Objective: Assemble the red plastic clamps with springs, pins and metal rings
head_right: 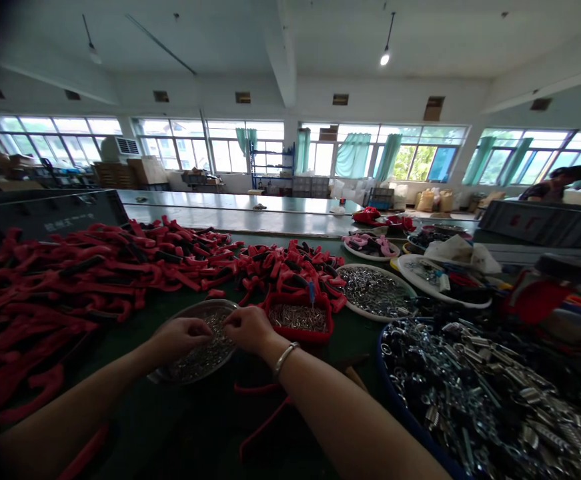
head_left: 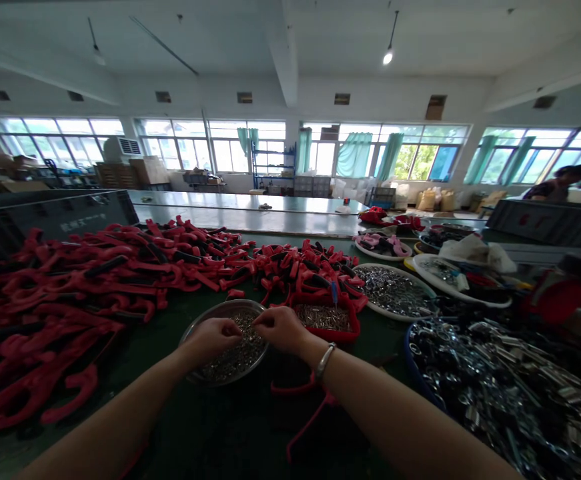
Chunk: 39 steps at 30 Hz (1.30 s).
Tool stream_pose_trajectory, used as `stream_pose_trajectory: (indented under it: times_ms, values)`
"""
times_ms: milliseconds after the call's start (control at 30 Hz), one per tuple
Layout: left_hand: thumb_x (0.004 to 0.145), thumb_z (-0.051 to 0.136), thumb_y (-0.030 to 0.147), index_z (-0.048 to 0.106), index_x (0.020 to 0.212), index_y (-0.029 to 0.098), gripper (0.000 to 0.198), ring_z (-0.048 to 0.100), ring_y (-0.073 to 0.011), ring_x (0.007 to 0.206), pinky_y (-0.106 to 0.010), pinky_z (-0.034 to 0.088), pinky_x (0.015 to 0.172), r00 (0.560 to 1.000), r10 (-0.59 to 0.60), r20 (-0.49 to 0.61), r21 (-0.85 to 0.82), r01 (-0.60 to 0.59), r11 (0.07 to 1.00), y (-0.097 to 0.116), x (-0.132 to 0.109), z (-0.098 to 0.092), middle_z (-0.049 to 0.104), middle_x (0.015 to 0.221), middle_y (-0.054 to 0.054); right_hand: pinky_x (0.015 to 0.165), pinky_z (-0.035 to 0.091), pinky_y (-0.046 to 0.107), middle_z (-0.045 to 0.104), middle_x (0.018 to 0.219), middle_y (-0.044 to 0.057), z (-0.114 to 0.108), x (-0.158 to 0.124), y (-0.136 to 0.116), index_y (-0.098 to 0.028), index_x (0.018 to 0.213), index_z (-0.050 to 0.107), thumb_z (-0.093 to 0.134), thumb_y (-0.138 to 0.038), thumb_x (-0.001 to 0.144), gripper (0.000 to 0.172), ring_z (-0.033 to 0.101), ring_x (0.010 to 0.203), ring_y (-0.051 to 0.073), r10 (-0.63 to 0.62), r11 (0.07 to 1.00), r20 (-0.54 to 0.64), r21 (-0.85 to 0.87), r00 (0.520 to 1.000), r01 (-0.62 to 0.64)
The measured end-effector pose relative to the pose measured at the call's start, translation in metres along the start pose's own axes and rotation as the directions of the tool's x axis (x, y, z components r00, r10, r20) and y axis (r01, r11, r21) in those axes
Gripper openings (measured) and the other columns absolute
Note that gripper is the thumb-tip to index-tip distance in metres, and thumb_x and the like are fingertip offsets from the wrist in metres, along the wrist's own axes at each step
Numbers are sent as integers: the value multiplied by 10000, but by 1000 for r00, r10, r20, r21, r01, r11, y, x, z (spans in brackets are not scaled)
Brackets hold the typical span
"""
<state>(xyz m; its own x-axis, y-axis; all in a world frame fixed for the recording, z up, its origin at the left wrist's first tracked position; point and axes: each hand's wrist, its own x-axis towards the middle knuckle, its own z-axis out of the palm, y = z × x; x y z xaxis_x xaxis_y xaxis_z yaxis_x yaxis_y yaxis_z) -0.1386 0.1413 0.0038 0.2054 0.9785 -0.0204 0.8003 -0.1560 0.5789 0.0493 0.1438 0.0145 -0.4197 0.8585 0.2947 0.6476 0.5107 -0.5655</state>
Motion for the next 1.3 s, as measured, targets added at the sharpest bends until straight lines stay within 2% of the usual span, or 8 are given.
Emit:
stream_pose_trajectory:
  times_ms: [233,400,500,667,900,1033,1167,1300]
  values:
    - [751,486,400,631,760,194,252,599,-165,717,-239,424,668,992,110,-61,-42,-113,993,50,-19,9,676,744,-7,682,438,228,671,765,21,-53,-56,27,-178,823,688,499,-204,846,193,595,721,135,14,999,-143,33,990,-9]
    - [763,502,343,658,790,264,176,602,-164,739,-244,374,624,975,211,67,47,-214,976,113,-41,44,686,806,14,718,441,282,639,810,55,-78,-111,49,-183,835,685,494,-182,832,191,586,766,170,80,996,-212,-11,974,-85]
    - [773,498,309,649,809,288,157,606,-174,816,-247,363,635,972,225,70,91,-231,969,130,-45,67,680,874,17,717,441,281,633,803,50,-77,-135,57,-196,829,682,475,-195,850,207,581,773,170,118,992,-186,-24,975,-124]
    - [818,447,305,612,839,275,169,603,-155,786,-244,357,628,969,245,19,102,-246,964,128,-42,88,645,883,13,712,438,281,635,798,45,-68,-151,64,-196,830,675,452,-207,865,226,584,763,170,178,983,-139,-16,974,-182]
    - [837,421,304,591,857,267,175,594,-143,765,-242,337,612,974,228,3,98,-227,969,126,-41,92,623,891,16,695,442,273,629,792,38,-68,-150,68,-201,828,667,450,-204,868,221,586,749,166,173,984,-119,-11,978,-176]
    - [842,413,311,579,853,268,172,593,-144,748,-245,327,597,971,239,-14,116,-236,965,125,-41,95,618,884,16,703,434,259,627,807,52,-70,-151,65,-186,860,657,411,-160,878,249,575,764,165,129,966,-72,-217,989,-142]
    - [853,392,299,572,846,260,184,595,-146,740,-248,326,586,964,265,-19,155,-259,953,124,-42,97,611,872,11,785,418,308,631,873,89,-71,-147,60,-177,895,650,414,-79,830,263,559,844,211,129,821,69,-567,989,-68]
    - [858,382,282,568,841,252,189,597,-149,738,-251,334,582,956,291,-25,182,-282,942,125,-44,97,608,866,6,851,406,343,639,917,118,-71,-145,56,-144,924,644,412,-27,786,294,560,883,239,136,792,141,-610,981,-22]
